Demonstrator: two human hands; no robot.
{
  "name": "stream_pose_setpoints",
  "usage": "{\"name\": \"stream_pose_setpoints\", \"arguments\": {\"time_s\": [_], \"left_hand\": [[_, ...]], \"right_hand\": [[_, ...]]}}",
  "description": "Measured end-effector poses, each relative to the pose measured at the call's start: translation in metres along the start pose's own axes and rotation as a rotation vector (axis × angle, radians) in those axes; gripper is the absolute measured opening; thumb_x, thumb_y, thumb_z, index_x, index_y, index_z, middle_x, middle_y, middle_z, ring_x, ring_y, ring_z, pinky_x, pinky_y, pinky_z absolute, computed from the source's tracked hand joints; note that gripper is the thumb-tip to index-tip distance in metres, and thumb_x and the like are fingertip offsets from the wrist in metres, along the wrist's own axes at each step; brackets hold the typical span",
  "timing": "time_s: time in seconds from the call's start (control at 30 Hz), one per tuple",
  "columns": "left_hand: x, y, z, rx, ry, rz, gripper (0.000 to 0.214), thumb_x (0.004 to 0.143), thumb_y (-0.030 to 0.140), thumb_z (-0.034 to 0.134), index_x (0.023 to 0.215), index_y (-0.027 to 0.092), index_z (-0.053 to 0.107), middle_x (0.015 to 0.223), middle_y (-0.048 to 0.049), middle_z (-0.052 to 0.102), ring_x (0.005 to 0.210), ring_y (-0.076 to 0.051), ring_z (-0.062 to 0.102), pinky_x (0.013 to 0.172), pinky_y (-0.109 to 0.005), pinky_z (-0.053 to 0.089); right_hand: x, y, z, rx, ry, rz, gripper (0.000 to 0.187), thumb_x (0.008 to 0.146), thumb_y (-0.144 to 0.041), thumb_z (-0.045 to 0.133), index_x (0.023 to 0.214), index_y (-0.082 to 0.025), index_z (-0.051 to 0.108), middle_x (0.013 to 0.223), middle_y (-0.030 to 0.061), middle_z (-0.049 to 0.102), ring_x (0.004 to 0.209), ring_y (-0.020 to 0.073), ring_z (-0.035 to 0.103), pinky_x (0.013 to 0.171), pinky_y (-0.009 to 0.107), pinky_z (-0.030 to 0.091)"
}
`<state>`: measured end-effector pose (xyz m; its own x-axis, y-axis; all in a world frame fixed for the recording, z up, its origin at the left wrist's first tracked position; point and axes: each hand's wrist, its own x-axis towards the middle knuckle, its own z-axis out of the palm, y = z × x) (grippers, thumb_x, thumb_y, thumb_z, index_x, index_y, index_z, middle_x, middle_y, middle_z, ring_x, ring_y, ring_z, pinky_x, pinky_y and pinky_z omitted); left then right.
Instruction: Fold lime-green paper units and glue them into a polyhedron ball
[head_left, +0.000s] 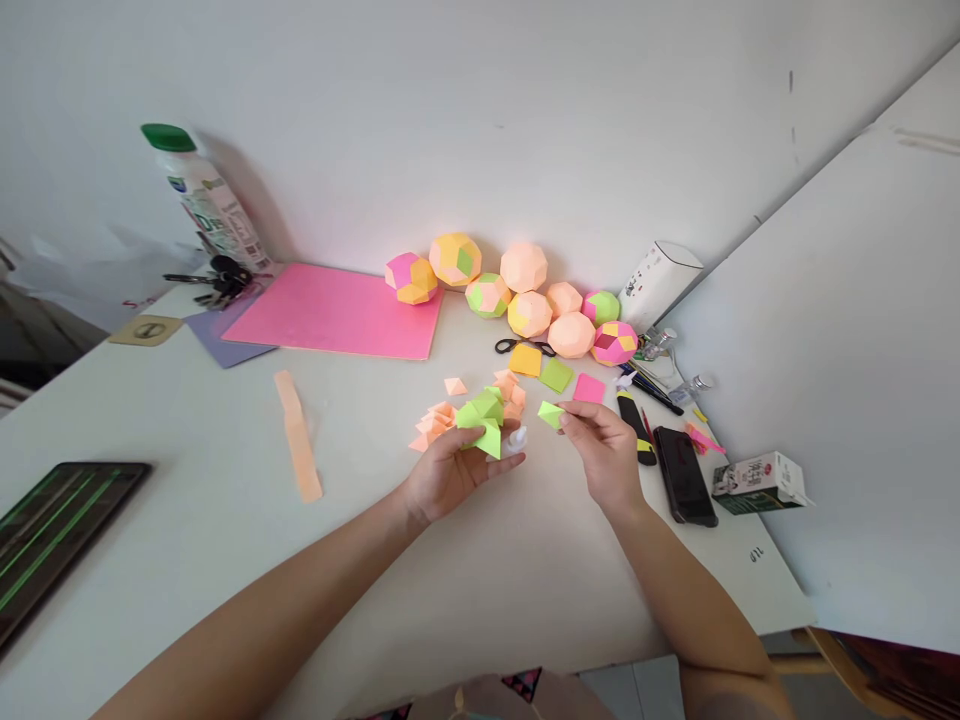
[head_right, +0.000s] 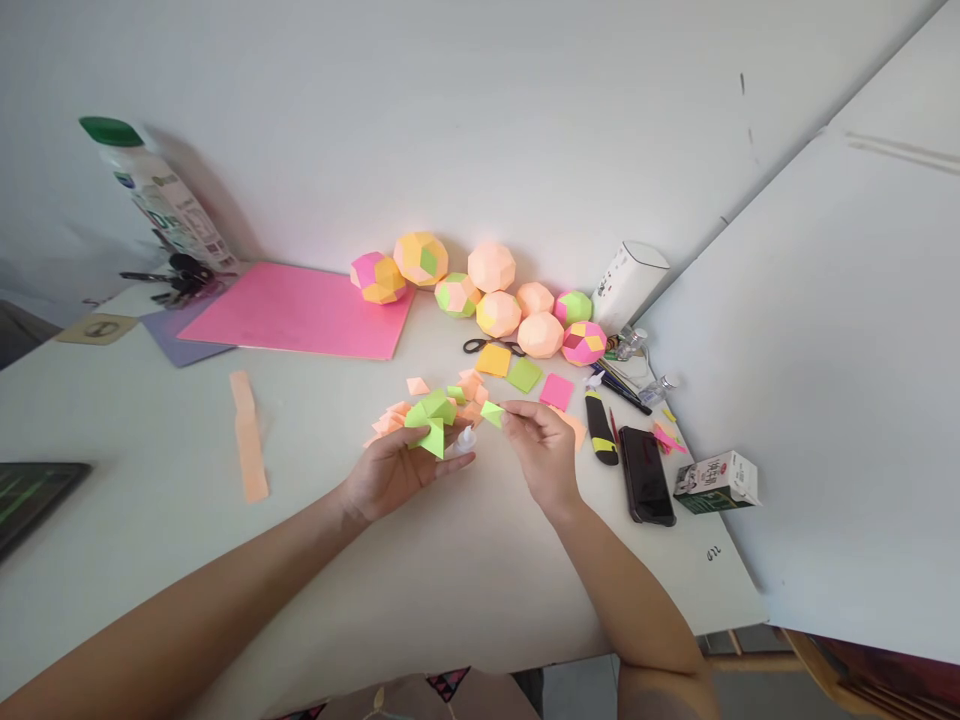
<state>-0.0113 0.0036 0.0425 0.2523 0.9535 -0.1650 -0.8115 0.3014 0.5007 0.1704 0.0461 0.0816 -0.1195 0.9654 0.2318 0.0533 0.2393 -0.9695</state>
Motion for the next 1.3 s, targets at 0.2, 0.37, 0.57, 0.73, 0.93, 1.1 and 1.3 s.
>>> {"name": "stream_pose_setpoints", "arguments": {"time_s": [0.2,0.37,0.57,0.73,0.93,1.1,1.3], "left_hand": [[-0.001,0.0,0.0,0.006,-0.015,-0.008,0.037,0.085,0.019,0.048,0.122,0.018,0.055,0.114,-0.0106,0.062,0.112,-0.027,0.053,0.095,-0.052,0.044],[-0.001,0.001,0.002,0.018,-0.019,-0.007,0.037,0.085,0.019,0.05,0.122,0.02,0.055,0.111,-0.0097,0.063,0.114,-0.027,0.052,0.095,-0.05,0.044],[-0.002,0.002,0.004,0.015,0.002,-0.005,0.035,0.084,0.018,0.051,0.118,0.02,0.057,0.109,-0.0081,0.065,0.11,-0.025,0.055,0.094,-0.049,0.045],[-0.002,0.002,0.004,0.005,0.001,-0.008,0.034,0.084,0.019,0.051,0.117,0.02,0.058,0.108,-0.0071,0.065,0.111,-0.025,0.055,0.095,-0.049,0.046],[-0.002,0.001,0.003,0.021,-0.002,0.0,0.036,0.083,0.02,0.053,0.118,0.019,0.057,0.112,-0.0087,0.065,0.115,-0.027,0.052,0.095,-0.05,0.046],[-0.003,0.001,0.003,0.027,0.004,0.003,0.034,0.083,0.018,0.052,0.117,0.02,0.058,0.115,-0.0082,0.062,0.118,-0.028,0.05,0.094,-0.052,0.046],[-0.012,0.014,0.004,0.156,0.077,0.022,0.028,0.083,0.02,0.054,0.11,0.022,0.06,0.112,-0.0057,0.062,0.114,-0.023,0.051,0.089,-0.042,0.049]], "right_hand": [[0.003,0.004,0.0,0.08,-0.024,0.036,0.012,0.073,-0.028,0.07,0.084,-0.023,0.069,0.087,0.0026,0.071,0.073,0.0158,0.063,0.07,0.034,0.053],[0.0,-0.002,0.003,-0.211,-0.112,-0.244,0.009,0.081,-0.019,0.061,0.086,-0.023,0.068,0.094,0.0055,0.07,0.09,0.0197,0.063,0.082,0.038,0.051],[0.002,-0.003,0.007,-0.492,-0.163,-0.668,0.019,0.082,-0.009,0.057,0.086,-0.023,0.068,0.09,0.0062,0.072,0.088,0.0217,0.058,0.077,0.041,0.052],[0.0,-0.006,0.006,-0.551,-0.195,-0.742,0.024,0.082,-0.008,0.056,0.089,-0.026,0.069,0.092,0.0053,0.072,0.088,0.0229,0.056,0.075,0.043,0.052],[-0.002,-0.013,-0.001,-0.478,-0.007,-0.689,0.026,0.079,-0.008,0.06,0.091,-0.029,0.069,0.093,0.0049,0.07,0.089,0.0236,0.059,0.079,0.046,0.05],[0.004,-0.02,-0.001,-0.127,0.083,-0.369,0.012,0.079,-0.018,0.064,0.088,-0.025,0.069,0.094,0.0046,0.067,0.091,0.0206,0.061,0.08,0.04,0.051],[0.017,-0.039,0.009,0.198,0.054,-0.167,0.012,0.075,-0.029,0.07,0.086,-0.024,0.066,0.09,0.0023,0.066,0.085,0.0182,0.062,0.074,0.036,0.052]]}}
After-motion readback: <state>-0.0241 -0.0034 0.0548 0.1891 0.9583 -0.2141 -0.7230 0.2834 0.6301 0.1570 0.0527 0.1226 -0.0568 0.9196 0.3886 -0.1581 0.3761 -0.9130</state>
